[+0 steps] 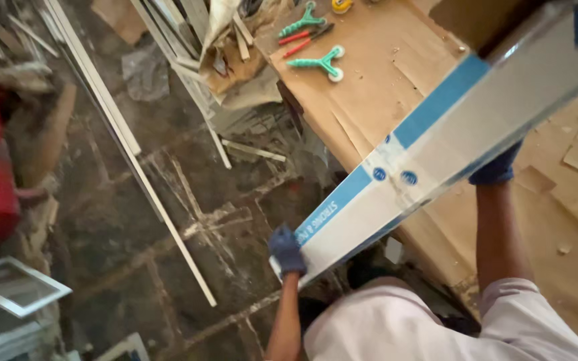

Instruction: The person carries a long plastic-wrapped box from a workbench, cuts the plastic wrapping with red-handled pliers, and peels the wrapping off by hand, turning the box as they work. They finish holding the unwrapped box.

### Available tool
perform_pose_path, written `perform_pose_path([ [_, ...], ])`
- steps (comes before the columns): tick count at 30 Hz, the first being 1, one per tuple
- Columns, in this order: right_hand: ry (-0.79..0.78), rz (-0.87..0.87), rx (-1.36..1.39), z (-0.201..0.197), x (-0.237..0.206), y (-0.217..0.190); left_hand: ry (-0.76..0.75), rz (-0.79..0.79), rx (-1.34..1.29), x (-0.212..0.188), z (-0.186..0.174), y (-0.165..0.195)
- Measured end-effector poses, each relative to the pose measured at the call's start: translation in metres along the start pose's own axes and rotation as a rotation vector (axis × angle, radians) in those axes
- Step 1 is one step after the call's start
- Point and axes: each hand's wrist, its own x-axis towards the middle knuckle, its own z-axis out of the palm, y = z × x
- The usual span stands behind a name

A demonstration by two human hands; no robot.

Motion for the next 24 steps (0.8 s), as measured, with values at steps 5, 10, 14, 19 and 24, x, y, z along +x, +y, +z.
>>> perform_pose_path([
  [5,0.080,0.168,0.023,0.021,-0.043,0.029,0.111,0.313,-0.468,0.027,0.019,0.152],
  [10,0.064,0.379,0.126,0.065,-0.102,0.082,-0.172,0.360,-0.458,0.048,-0.027,0.243],
  [14,0.026,0.528,0.200,0.101,-0.144,0.116,-0.202,0.394,-0.562,0.073,-0.054,0.224],
  [19,-0.034,0.686,0.287,0.158,-0.175,0.151,-0.302,0.341,-0.777,0.092,-0.076,0.160],
  [24,-0.126,0.806,0.342,0.220,-0.193,0.189,-0.445,-0.228,-1.363,0.101,-0.122,0.056],
])
